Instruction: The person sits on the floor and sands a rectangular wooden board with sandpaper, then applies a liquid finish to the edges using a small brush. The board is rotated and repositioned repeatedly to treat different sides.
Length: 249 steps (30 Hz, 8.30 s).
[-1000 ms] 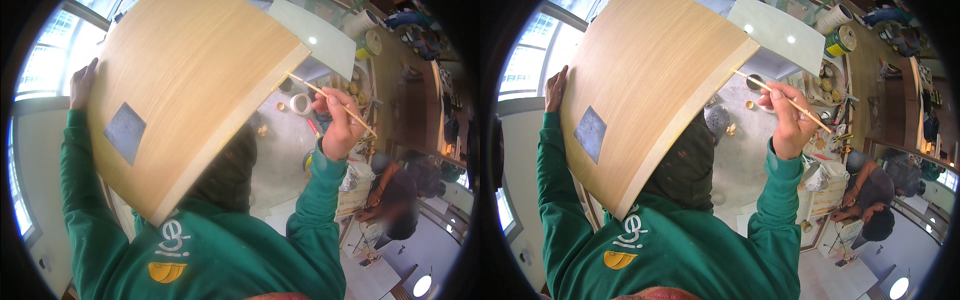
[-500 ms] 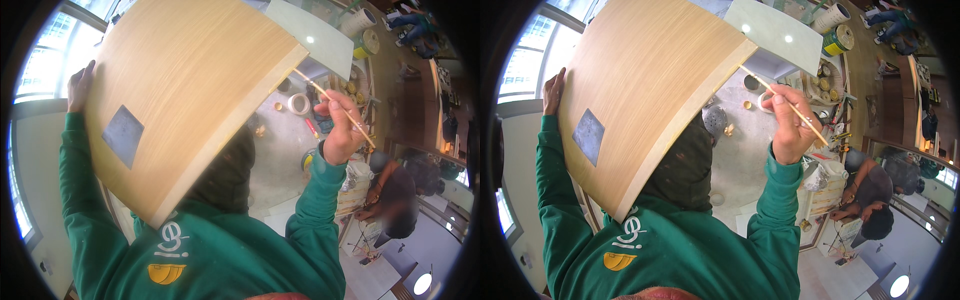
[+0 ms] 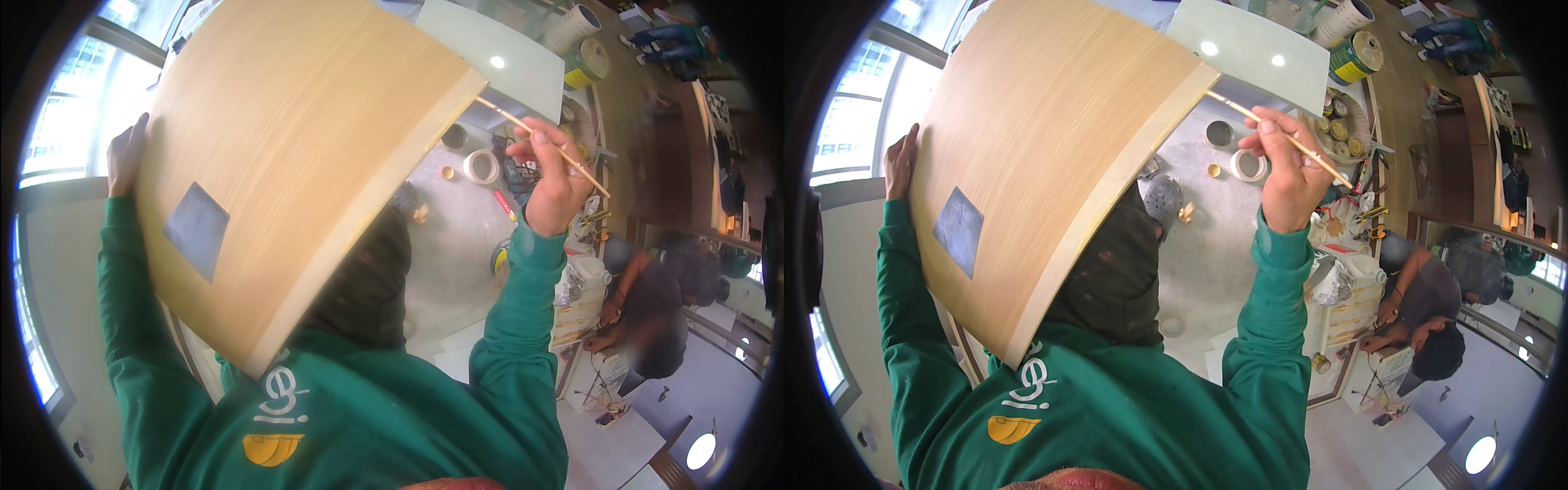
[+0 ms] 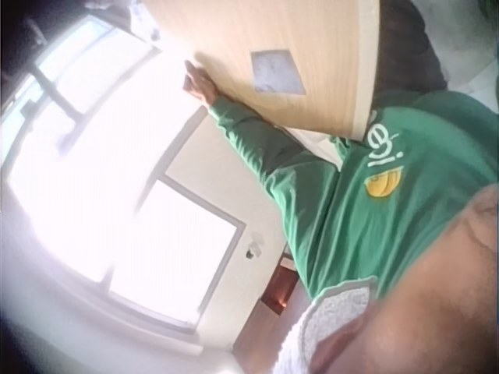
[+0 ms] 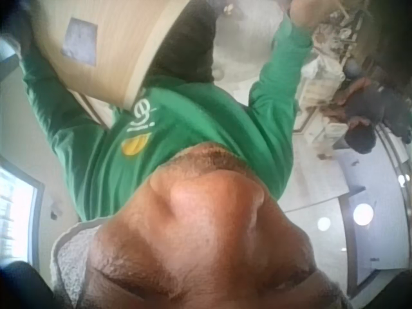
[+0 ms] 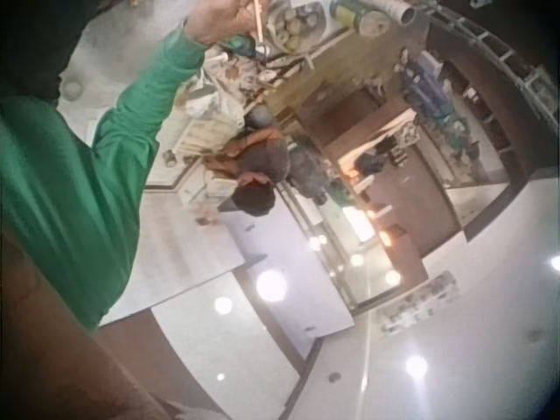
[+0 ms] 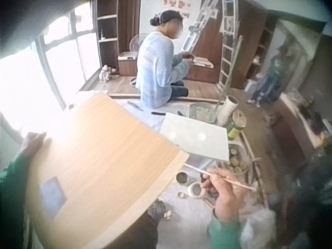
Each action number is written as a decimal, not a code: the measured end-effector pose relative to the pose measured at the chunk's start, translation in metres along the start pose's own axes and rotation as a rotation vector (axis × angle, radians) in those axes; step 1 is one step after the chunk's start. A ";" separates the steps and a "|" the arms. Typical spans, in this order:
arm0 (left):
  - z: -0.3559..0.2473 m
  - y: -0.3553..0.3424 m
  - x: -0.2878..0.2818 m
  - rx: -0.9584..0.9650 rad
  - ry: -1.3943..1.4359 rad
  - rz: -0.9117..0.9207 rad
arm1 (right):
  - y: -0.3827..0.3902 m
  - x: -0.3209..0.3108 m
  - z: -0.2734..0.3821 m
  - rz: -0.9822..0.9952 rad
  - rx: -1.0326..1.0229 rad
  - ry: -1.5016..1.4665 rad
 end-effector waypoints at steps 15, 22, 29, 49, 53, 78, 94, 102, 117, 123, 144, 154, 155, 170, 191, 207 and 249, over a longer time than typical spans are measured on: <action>0.026 -0.013 0.004 -0.029 -0.051 0.085 | -0.005 -0.008 0.004 -0.056 -0.079 0.007; 0.025 -0.023 -0.003 0.127 -0.054 0.055 | 0.012 -0.006 0.003 -0.012 -0.023 -0.035; 0.013 -0.011 0.004 0.173 -0.017 -0.039 | 0.073 -0.064 -0.067 -0.380 0.144 -0.395; 0.056 0.016 -0.021 -0.034 0.078 -0.173 | 0.164 -0.090 -0.494 -0.944 0.844 -1.039; 0.054 0.015 -0.028 0.012 0.051 -0.172 | 0.147 -0.065 -0.508 -0.834 0.874 -1.022; 0.073 -0.004 -0.033 0.031 0.100 -0.188 | 0.027 -0.012 -0.498 -0.590 0.957 -0.378; 0.030 0.004 -0.012 -0.060 0.063 -0.054 | -0.024 -0.036 -0.552 -0.313 0.937 0.744; 0.013 -0.004 0.001 -0.057 0.085 -0.005 | -0.021 -0.051 -0.534 -0.223 0.875 0.684; 0.016 -0.024 -0.004 0.052 0.084 0.030 | -0.096 -0.260 -0.521 -0.236 0.872 1.135; -0.007 0.004 0.003 0.083 0.122 -0.155 | -0.117 -0.237 -0.526 0.007 0.914 1.268; 0.070 -0.012 -0.024 -0.038 0.183 -0.051 | -0.111 -0.272 -0.571 0.084 0.946 1.291; 0.062 -0.009 -0.020 -0.050 0.227 -0.144 | -0.109 -0.251 -0.522 0.103 0.832 1.322; 0.070 -0.013 -0.022 -0.090 0.218 -0.082 | -0.109 -0.245 -0.527 0.161 0.824 1.317; 0.060 -0.017 -0.022 -0.015 0.168 -0.160 | -0.119 -0.292 -0.479 -0.364 0.366 1.236; 0.083 -0.009 -0.032 -0.063 0.201 -0.176 | 0.003 -0.274 -0.173 -0.878 -0.338 0.304; 0.095 -0.001 -0.028 0.193 0.221 -0.244 | 0.064 -0.212 -0.114 -0.622 0.108 -0.149; 0.113 0.023 -0.055 0.058 0.068 -0.174 | 0.085 -0.068 -0.427 -0.231 0.439 0.612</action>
Point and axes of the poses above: each hand's wrist, its own y-axis away from the middle knuckle, its own x-axis out of the palm, z = x × y, the point moved 9 cm from there along -y, towards the middle knuckle, and after that the axes turned 3 degrees about z, right-handed, at the moved point
